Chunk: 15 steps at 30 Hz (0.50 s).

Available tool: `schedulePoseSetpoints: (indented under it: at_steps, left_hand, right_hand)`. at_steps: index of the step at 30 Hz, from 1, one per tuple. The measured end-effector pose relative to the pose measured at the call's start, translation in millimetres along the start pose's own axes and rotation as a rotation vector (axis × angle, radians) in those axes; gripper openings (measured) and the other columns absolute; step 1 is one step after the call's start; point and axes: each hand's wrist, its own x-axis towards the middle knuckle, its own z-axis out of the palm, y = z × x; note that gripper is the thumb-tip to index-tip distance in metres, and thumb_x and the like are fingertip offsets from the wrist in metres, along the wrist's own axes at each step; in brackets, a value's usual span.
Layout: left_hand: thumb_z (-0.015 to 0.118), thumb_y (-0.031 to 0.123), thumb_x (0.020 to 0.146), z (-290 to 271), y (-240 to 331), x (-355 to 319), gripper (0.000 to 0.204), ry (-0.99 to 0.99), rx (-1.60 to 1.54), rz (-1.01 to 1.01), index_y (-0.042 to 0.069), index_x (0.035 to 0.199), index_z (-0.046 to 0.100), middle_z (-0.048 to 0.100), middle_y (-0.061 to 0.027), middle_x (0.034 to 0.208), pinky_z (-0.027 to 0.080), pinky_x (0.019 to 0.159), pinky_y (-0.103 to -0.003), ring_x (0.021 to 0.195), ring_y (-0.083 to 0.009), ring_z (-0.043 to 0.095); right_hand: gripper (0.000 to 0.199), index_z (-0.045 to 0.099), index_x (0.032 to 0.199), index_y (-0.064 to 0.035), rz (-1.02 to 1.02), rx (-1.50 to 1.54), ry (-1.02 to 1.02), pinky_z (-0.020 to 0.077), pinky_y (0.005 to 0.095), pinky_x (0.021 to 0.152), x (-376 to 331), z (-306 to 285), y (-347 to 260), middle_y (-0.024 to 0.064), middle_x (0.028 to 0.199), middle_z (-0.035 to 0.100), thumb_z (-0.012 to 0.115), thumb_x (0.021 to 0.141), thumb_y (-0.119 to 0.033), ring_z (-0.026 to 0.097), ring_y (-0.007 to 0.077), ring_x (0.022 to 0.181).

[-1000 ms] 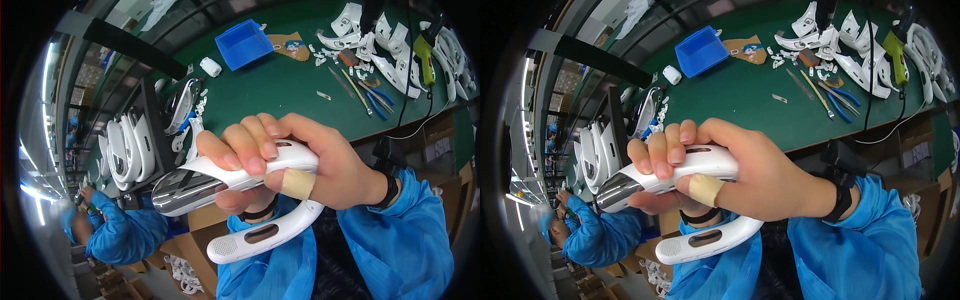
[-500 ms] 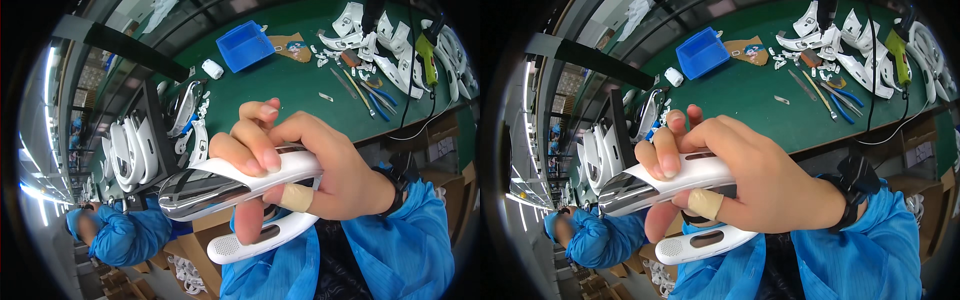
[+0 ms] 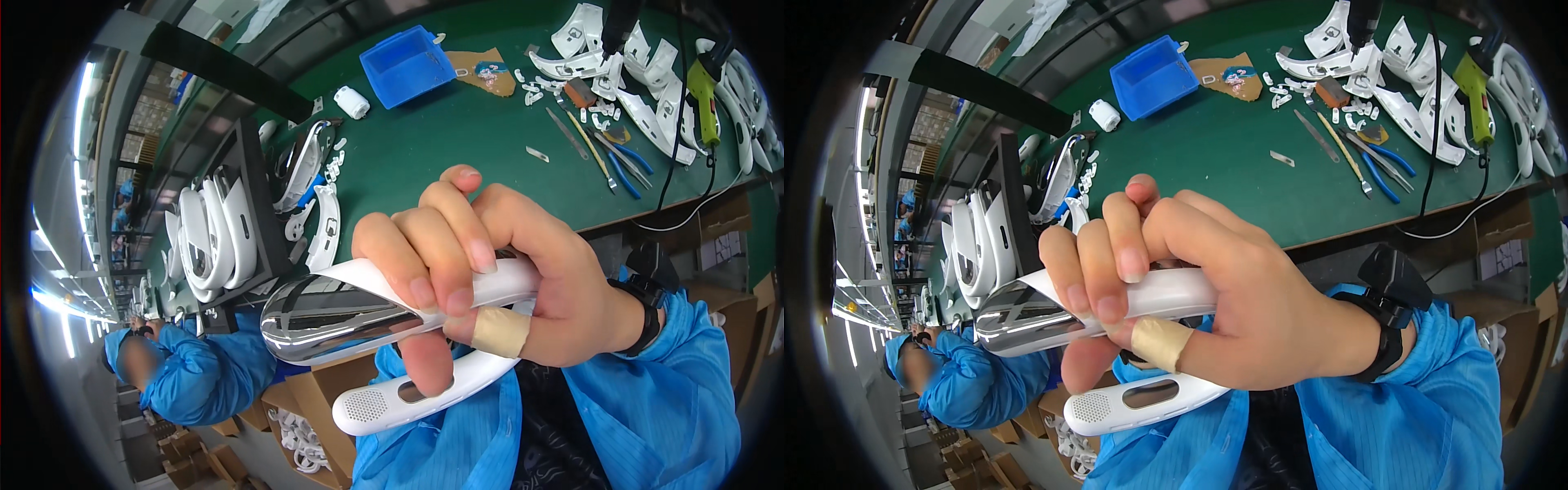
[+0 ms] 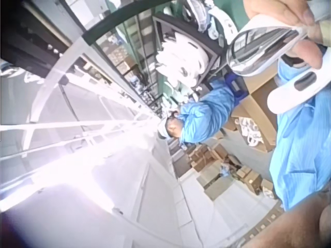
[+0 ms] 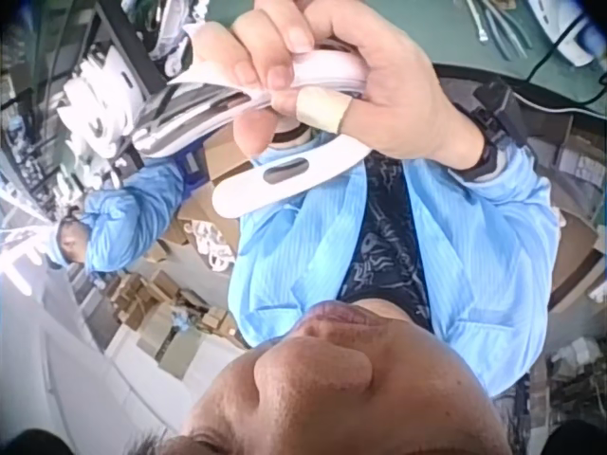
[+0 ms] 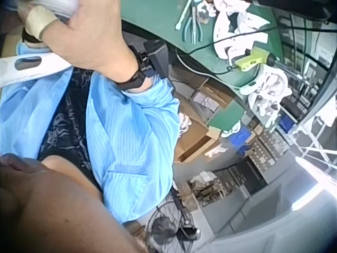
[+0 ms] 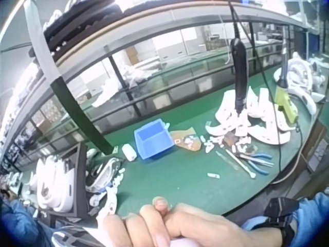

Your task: Assembling the plastic housing and electronic components of a neck massager.

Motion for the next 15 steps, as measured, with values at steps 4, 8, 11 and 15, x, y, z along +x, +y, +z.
schedulePoseSetpoints:
  at_steps: [4,8,11,15]
  left_hand:
    - [0.083,0.051,0.081,2,2,4,0.053,0.020,-0.012,-0.030,0.015,0.106,0.054,0.067,0.0019,0.100,0.016,0.121,-0.046,0.111,-0.0225,0.055]
    - [0.081,0.054,0.081,0,13,11,0.052,0.089,-0.037,-0.021,0.016,0.105,0.054,0.067,0.0040,0.099,0.016,0.123,-0.046,0.113,-0.0209,0.054]
    - [0.078,0.058,0.083,-1,15,11,0.053,0.133,-0.064,0.007,0.016,0.105,0.055,0.066,0.0058,0.098,0.019,0.122,-0.045,0.116,-0.0192,0.054]
    - [0.085,0.052,0.078,-3,14,8,0.053,0.144,-0.148,-0.033,0.019,0.105,0.054,0.067,0.0044,0.098,0.026,0.118,-0.045,0.112,-0.0208,0.055]
  right_hand:
    - [0.034,0.051,0.112,-0.0044,0.009,0.060,0.022,0.0257,0.0361,0.116,0,3,0,0.0032,0.107,0.056,0.074,0.085,-0.002,0.054,0.0137,0.102]
    - [0.034,0.052,0.115,-0.0029,0.125,0.087,0.042,0.0353,0.0358,0.110,6,5,-15,0.0059,0.109,0.058,0.072,0.088,-0.006,0.057,0.0163,0.103]
    - [0.035,0.052,0.120,-0.0006,0.066,-0.292,-0.008,0.0443,0.0344,0.101,1,-1,-19,0.0116,0.116,0.060,0.070,0.092,-0.011,0.059,0.0174,0.105]
    - [0.046,0.044,0.131,0.0016,0.152,-0.042,0.047,0.0477,0.0343,0.096,-15,5,-6,0.0168,0.123,0.059,0.067,0.096,-0.017,0.058,0.0183,0.111]
